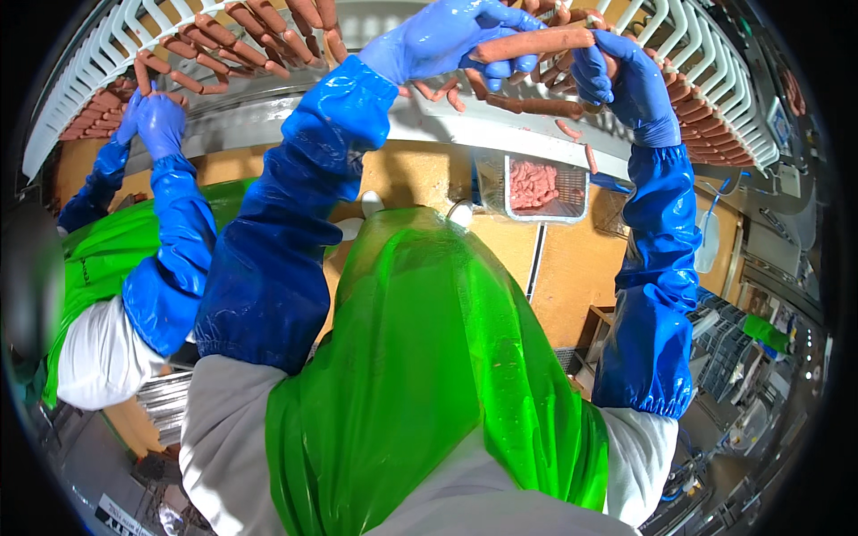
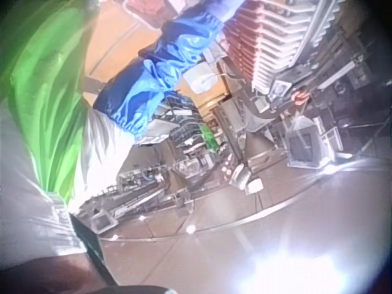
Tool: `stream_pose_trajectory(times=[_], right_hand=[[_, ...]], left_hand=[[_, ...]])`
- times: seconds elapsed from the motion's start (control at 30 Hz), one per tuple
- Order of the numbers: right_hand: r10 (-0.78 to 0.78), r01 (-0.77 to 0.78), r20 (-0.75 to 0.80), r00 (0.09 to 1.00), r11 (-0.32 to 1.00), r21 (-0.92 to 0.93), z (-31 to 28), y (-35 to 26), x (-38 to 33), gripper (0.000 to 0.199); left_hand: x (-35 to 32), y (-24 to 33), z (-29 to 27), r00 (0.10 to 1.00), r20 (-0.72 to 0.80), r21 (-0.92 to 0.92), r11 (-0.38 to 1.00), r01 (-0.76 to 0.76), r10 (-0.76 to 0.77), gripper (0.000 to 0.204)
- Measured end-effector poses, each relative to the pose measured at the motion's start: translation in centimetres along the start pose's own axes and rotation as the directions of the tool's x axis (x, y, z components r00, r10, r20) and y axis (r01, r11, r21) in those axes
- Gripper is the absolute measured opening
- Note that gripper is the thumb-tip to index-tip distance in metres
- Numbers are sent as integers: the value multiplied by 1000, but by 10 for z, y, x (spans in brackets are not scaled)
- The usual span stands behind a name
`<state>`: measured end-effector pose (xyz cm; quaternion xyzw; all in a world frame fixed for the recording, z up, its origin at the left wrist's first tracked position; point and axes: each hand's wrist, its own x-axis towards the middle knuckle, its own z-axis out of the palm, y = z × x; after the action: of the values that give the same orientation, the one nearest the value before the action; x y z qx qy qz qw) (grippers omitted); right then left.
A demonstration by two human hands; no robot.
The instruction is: The person stands at a meat processing line and repeatedly takes long strands of sausage from a conveyor, links them by hand, and places the linked sausages into a metal tray. The person also uses a white bucket to rinse their gloved hands during the process.
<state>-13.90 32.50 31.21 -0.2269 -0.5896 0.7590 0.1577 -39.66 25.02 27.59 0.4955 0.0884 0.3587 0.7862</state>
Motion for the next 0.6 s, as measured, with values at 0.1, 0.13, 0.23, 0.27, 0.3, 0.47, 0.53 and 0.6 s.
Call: stream_pose_trajectory(times=[0.1, 0.13, 0.23, 0.27, 0.3, 0.47, 0.53, 0.6], right_hand=[[46, -56, -117, 992, 995, -79, -16, 18, -9, 35], [63, -69, -58, 996, 992, -108, -25, 25, -13, 35], [-39, 52, 35, 999, 867, -496, -32, 42, -20, 40], [41, -9, 54, 998, 873, -488, -31, 52, -18, 41], [114, -53, 98, 989, 874, -483, -31, 62, -15, 43], [182, 136, 412, 893, 763, -632, -51, 124, -16, 35], [190, 87, 366, 911, 779, -620, -46, 132, -30, 30], [180, 94, 394, 901, 806, -584, -40, 139, -30, 31]], left_hand=[[1, -19, 0, 925, -319, 141, 955, 260, -205, 38], [7, -24, 13, 847, -471, 199, 906, 374, -246, 42], [45, -49, 45, 826, -542, 533, 697, 480, -155, 40], [48, -64, 50, 878, -479, 705, 602, 374, 16, 40], [48, -84, 53, 868, -477, 819, 428, 382, 139, 40], [45, -119, 76, 725, -639, 768, -162, 619, -257, 25], [35, -140, 63, 819, -554, 828, 10, 561, -149, 22], [11, -162, 51, 884, -466, 883, 38, 468, -42, 24]])
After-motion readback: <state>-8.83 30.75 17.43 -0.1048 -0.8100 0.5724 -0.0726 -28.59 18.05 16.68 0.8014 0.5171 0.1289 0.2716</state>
